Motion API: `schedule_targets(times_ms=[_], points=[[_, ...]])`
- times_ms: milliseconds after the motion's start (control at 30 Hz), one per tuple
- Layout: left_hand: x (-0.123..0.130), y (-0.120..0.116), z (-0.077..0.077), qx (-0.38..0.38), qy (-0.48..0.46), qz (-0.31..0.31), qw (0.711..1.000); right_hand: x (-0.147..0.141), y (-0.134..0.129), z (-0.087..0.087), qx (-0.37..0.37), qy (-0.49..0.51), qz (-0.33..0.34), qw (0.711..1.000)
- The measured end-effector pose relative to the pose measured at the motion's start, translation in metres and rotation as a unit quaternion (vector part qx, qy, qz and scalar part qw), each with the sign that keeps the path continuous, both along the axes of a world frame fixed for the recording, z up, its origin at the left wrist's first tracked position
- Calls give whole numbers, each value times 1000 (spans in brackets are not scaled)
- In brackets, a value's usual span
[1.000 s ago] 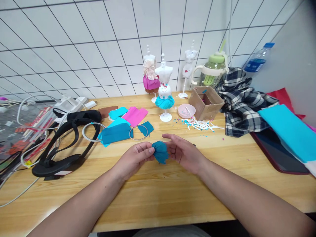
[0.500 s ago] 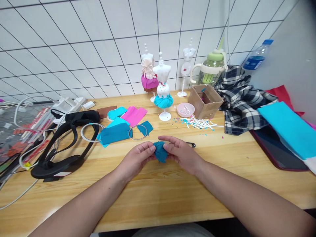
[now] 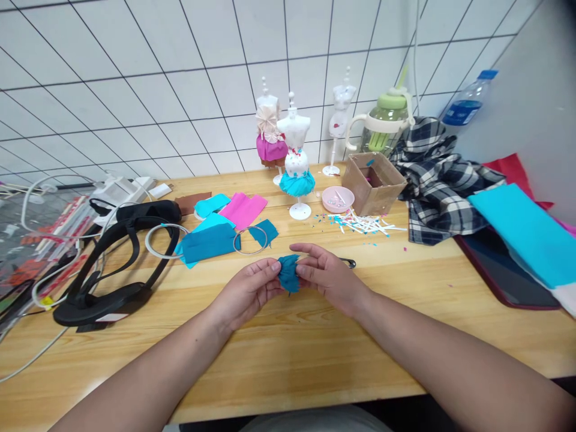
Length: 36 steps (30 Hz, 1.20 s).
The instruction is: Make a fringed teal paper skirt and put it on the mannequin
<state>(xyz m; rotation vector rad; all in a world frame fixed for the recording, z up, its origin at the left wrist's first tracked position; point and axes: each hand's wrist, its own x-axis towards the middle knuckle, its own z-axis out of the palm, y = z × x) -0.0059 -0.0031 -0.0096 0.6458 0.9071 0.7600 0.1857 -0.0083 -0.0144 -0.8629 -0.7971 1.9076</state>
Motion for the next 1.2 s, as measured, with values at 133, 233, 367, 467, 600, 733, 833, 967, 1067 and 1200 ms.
schedule_targets(times_ms=[133, 233, 367, 467, 600, 733, 833, 967, 1067, 1200], points=[[0, 2, -1, 27, -7, 48, 998, -1, -2, 2, -24, 18, 10, 1000], [1, 3, -1, 48, -7, 76, 996, -5, -4, 0, 13, -15, 21, 1000], [2, 2, -1, 37, -8, 59, 998, -6, -4, -4, 66, -87, -1, 994], [2, 1, -1, -4, -5, 24, 1000, -5, -4, -4, 141, -129, -14, 982], [1, 1, -1, -40, -12, 0, 999, -3, -6, -1, 221, -163, -29, 961], [-1, 4, 1, -57, -29, 20, 998, 0, -5, 0, 232, -172, -27, 957], [-2, 5, 2, -48, -30, 32, 998, 2, -5, 0, 222, -157, -10, 962], [-2, 4, 1, -22, -23, 27, 999, 1, -5, -1, 207, -143, 16, 968], [-1, 3, 2, -34, -34, 31, 998, -1, -6, -1, 222, -176, 0, 959], [0, 4, 6, -71, -46, 48, 995, 1, -4, -1, 241, -203, -15, 949]])
